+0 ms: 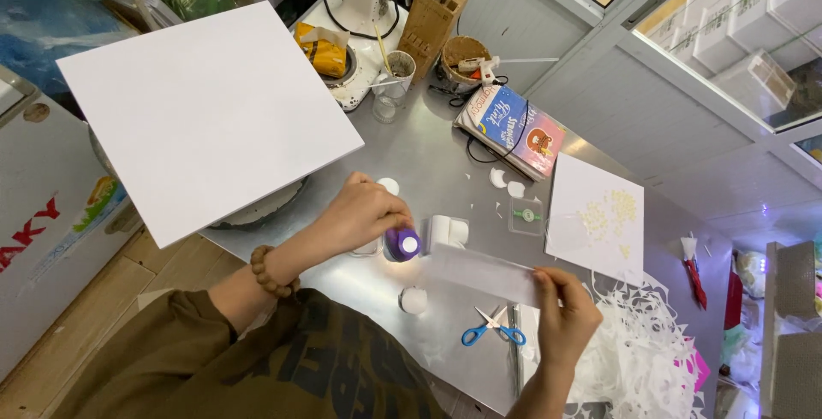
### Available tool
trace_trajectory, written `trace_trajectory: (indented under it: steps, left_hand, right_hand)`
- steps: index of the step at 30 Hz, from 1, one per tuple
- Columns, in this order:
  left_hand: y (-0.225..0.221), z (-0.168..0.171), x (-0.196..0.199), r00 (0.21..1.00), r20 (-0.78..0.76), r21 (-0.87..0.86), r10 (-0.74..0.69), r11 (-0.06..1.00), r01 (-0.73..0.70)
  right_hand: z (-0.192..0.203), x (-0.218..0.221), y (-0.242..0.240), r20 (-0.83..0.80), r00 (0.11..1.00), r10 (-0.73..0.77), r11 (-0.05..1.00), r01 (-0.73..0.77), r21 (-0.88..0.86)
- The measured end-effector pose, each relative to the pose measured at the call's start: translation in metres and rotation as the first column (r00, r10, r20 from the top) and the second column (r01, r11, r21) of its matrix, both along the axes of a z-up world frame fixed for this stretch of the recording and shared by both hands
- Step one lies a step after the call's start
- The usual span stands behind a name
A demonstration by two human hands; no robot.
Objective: Cutting out paper shapes and using a hole puncher to create decorative elements.
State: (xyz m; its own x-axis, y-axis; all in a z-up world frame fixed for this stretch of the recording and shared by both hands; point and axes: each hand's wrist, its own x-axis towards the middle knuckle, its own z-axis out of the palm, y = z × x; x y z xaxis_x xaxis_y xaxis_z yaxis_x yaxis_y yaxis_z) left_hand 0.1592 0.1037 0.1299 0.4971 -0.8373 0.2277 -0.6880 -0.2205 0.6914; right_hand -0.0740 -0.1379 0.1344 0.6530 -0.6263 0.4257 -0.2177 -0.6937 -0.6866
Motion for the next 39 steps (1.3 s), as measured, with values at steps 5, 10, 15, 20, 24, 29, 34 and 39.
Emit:
trace_trajectory:
  steps: [5,10,15,20,24,29,34,39]
  left_hand:
    - [-0.023,0.000,-0.021,0.901,-0.300,-0.187,-0.313,0.946,0.266]
    - [-0.040,-0.033,-0.029,0.678,-0.716,-0.273,-0.166,0.960,-0.053]
    - [-0.036,-0.019,-0.039,0.731,-0.603,-0.450,-0.318,0.893,0.018]
    - [-0.030,-0.005,-0.037,0.391,-0.781,-0.517,-0.487,0.856,0.033]
    - [-0.032,-0.012,-0.043,0.724,-0.660,-0.251,-0.199,0.967,0.037]
    - [-0.032,-0.008,-0.043,0.765,-0.632,-0.208,-0.125,0.978,-0.013]
    - [-0.032,-0.009,-0.047,0.775,-0.615,-0.121,-0.144,0.989,0.088]
    - [-0.033,-0.016,-0.049,0.727,-0.640,-0.321,-0.249,0.946,0.042]
  right_hand:
    - [0.002,0.026,0.035,-0.120,0.961,0.249,0.965,-0.256,-0.053]
    - [-0.024,0.026,0.031,0.411,0.840,0.355,0.644,-0.538,0.544]
    - [-0.070,0.018,0.047,0.391,0.865,0.315,0.588,-0.501,0.636]
    - [-0.072,0.013,0.049,0.358,0.876,0.324,0.820,-0.449,0.356]
    - [-0.059,0.018,0.054,0.291,0.878,0.379,0.852,-0.454,0.260]
    - [-0.039,0.031,0.063,0.479,0.809,0.341,0.630,-0.575,0.522]
    - [-0.068,0.027,0.061,0.292,0.950,0.109,0.720,-0.278,0.636]
    - [-0.062,0.032,0.069,0.301,0.952,0.049,0.787,-0.223,0.575]
